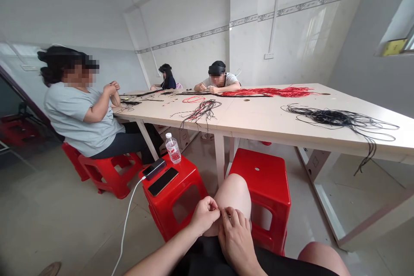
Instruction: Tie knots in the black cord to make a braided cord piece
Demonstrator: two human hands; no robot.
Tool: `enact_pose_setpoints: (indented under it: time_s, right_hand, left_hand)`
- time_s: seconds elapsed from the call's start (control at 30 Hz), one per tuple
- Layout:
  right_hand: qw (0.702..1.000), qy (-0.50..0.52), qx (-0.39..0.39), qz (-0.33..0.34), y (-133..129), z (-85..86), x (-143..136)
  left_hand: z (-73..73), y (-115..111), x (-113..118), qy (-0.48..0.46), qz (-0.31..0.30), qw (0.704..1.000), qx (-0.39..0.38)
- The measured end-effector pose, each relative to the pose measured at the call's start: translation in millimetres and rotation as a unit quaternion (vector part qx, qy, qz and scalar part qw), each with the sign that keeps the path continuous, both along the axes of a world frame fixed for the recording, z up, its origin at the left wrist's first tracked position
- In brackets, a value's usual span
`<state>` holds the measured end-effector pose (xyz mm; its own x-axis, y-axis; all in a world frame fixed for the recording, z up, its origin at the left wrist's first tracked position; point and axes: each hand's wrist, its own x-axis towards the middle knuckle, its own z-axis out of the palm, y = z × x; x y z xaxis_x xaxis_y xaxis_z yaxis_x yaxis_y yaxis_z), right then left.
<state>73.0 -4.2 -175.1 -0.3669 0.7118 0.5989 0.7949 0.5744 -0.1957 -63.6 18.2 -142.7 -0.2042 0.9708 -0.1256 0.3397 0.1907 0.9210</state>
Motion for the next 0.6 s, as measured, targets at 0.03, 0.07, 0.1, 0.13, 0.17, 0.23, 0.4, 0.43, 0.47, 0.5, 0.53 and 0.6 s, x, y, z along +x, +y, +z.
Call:
enact_pose_setpoints:
  time_s: [0.03, 0.07, 0.1, 0.13, 0.17, 0.23, 0.4, 0.43, 0.47, 0.5, 0.53, 0.6]
  right_hand:
    - [1.0, -0.001, 0.0, 0.0, 0, -1.2, 0]
    - [1.0, -0.003, 0.002, -0.001, 0, -2.7, 1]
    - [1.0, -0.004, 0.006, -0.004, 1, -4.5, 1]
    - [1.0, -0.005, 0.012, -0.01, 1, -6.3, 1]
    - [1.0, -0.006, 0.018, -0.017, 1, -8.2, 1]
    - [0.999, -0.009, 0.033, -0.031, 1, -11.3, 0]
    - [0.997, -0.019, 0.051, -0.057, 0, -11.7, -1]
    - [0.997, -0.021, 0.056, -0.055, 0, -10.8, -2]
    - [0.997, -0.026, 0.063, -0.046, 1, -9.9, -2]
    - [0.996, -0.032, 0.074, -0.032, 2, -9.3, -2]
    - [0.996, -0.04, 0.084, -0.016, 3, -9.1, -2]
    - [0.994, -0.053, 0.094, 0.004, 4, -10.2, -3]
  left_hand:
    - [0.1, 0, 0, -0.001, 0.0, 1.0, 0.0]
    - [-0.3, 1, 1, -0.003, 0.001, 1.0, 0.001]
    - [-1.4, 2, 1, -0.005, 0.003, 1.0, 0.003]
    - [-3.0, 2, 1, -0.007, 0.004, 1.0, 0.006]
    - [-4.9, 3, 1, -0.01, 0.005, 1.0, 0.009]
    - [-8.5, 3, 0, -0.014, 0.006, 1.0, 0.015]
    - [-6.9, -1, 0, -0.009, 0.012, 1.0, 0.003]
    - [-4.5, -3, 0, -0.011, 0.011, 1.0, -0.004]
    - [-1.8, -4, 0, -0.014, 0.009, 1.0, -0.011]
    - [0.9, -6, 1, -0.018, 0.008, 1.0, -0.02]
    - [3.4, -8, 1, -0.023, 0.007, 0.999, -0.029]
    - [7.2, -11, 1, -0.03, 0.013, 0.998, -0.048]
